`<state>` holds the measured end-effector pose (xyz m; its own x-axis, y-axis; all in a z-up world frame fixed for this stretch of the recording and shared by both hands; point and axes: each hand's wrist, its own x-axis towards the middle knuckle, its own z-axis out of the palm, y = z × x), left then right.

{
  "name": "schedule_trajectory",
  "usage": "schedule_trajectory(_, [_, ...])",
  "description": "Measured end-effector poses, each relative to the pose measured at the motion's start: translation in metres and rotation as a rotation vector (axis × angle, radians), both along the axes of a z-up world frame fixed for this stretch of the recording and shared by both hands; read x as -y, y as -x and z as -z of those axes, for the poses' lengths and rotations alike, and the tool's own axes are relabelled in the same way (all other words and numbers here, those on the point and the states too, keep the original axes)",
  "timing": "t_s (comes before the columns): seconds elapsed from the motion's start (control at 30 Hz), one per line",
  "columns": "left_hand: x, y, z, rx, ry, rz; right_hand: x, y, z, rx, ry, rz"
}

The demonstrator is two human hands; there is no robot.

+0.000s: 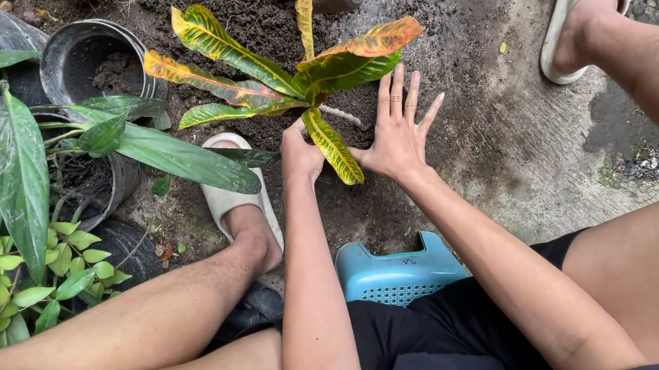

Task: A person is planting a small seedling into a plastic pot, using a hand trowel to add soil and their hands to firm it around the base of the plant.

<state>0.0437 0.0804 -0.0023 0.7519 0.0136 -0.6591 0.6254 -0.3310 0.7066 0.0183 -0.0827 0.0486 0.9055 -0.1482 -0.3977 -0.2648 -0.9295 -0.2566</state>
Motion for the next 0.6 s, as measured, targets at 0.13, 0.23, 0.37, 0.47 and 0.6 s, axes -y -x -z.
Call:
schedule_trajectory(0.13, [0.001, -0.002, -0.005, 0.031, -0.017, 0.004, 0.001, -0.002, 0.000, 0.011, 0.051, 0.006])
schedule_trajectory(0.23, [0.000, -0.001, -0.024, 0.007, -0.062, 0.021, 0.001, -0.003, 0.006, 0.020, 0.060, -0.026])
schedule_trajectory(0.37, [0.000, 0.000, -0.008, -0.022, -0.058, 0.016, -0.002, -0.009, -0.005, -0.017, -0.023, 0.056])
schedule_trajectory(0.47, [-0.001, -0.005, -0.005, 0.005, -0.045, 0.027, -0.007, -0.014, 0.000, 0.039, -0.044, 0.103])
schedule_trajectory(0.6, [-0.004, -0.006, 0.014, -0.023, -0.023, 0.021, -0.009, -0.012, 0.009, 0.056, 0.043, 0.063])
